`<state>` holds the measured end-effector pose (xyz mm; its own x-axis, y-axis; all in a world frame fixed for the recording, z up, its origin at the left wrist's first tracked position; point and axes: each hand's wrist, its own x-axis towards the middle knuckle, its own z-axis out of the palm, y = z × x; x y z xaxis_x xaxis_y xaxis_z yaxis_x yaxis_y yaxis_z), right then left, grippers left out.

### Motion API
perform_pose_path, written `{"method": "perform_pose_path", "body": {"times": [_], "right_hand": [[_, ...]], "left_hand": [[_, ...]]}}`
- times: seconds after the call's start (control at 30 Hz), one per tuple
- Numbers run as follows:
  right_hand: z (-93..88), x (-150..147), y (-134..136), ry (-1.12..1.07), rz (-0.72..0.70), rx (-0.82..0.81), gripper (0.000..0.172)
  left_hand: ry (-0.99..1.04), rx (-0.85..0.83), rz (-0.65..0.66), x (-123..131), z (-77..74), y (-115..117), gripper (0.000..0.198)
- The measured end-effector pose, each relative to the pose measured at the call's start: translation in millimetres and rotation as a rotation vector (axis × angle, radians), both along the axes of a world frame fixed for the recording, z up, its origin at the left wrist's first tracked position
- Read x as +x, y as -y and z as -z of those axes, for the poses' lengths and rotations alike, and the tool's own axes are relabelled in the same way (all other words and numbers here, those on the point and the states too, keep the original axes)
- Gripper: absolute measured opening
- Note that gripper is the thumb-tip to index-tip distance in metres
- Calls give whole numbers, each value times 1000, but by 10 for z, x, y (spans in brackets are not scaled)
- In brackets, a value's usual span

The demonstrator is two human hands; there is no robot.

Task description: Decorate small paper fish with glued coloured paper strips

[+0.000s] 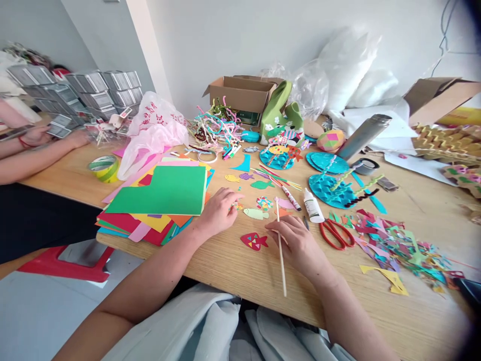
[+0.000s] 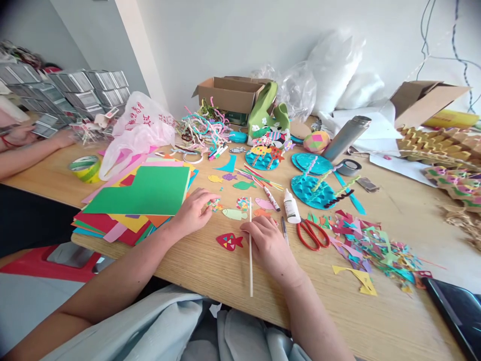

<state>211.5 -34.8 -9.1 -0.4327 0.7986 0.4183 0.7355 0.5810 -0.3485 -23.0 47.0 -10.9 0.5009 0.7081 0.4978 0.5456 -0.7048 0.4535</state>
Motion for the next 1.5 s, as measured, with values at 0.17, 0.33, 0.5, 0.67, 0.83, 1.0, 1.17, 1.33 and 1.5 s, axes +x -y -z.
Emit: {"method": "perform_pose_path", "body": {"times": [0.17, 0.33, 0.5, 0.67, 0.83, 1.0, 1.17, 1.33, 1.5], "right_hand": [[14, -14, -16, 59, -38, -47, 15], [26, -34, -13, 56, -30, -71, 18], [27, -51, -7, 51, -33, -85, 21], [34, -62, -6, 41, -38, -72, 19], [52, -68, -6, 28, -40, -86, 21], [66, -70, -2, 35, -34, -111, 27], [82, -59, -2, 36, -30, -135, 29], [92, -59, -2, -2, -20, -137, 30], [53, -67, 6, -56, -13, -125, 28]], "left_hand": [[52, 32, -39, -24, 11, -39, 38], [51, 9, -37, -14, 35, -45, 41], [52, 9, -25, -13, 50, -43, 40], [52, -9, -22, -13, 45, -34, 41], [57, -19, -26, -5, 45, -28, 41], [60, -23, -20, -5, 60, -31, 40], [84, -53, -4, -2, 76, -34, 39], [140, -149, 51, 24, 94, -23, 39], [162, -398, 141, 68, 16, 71, 34]]}}
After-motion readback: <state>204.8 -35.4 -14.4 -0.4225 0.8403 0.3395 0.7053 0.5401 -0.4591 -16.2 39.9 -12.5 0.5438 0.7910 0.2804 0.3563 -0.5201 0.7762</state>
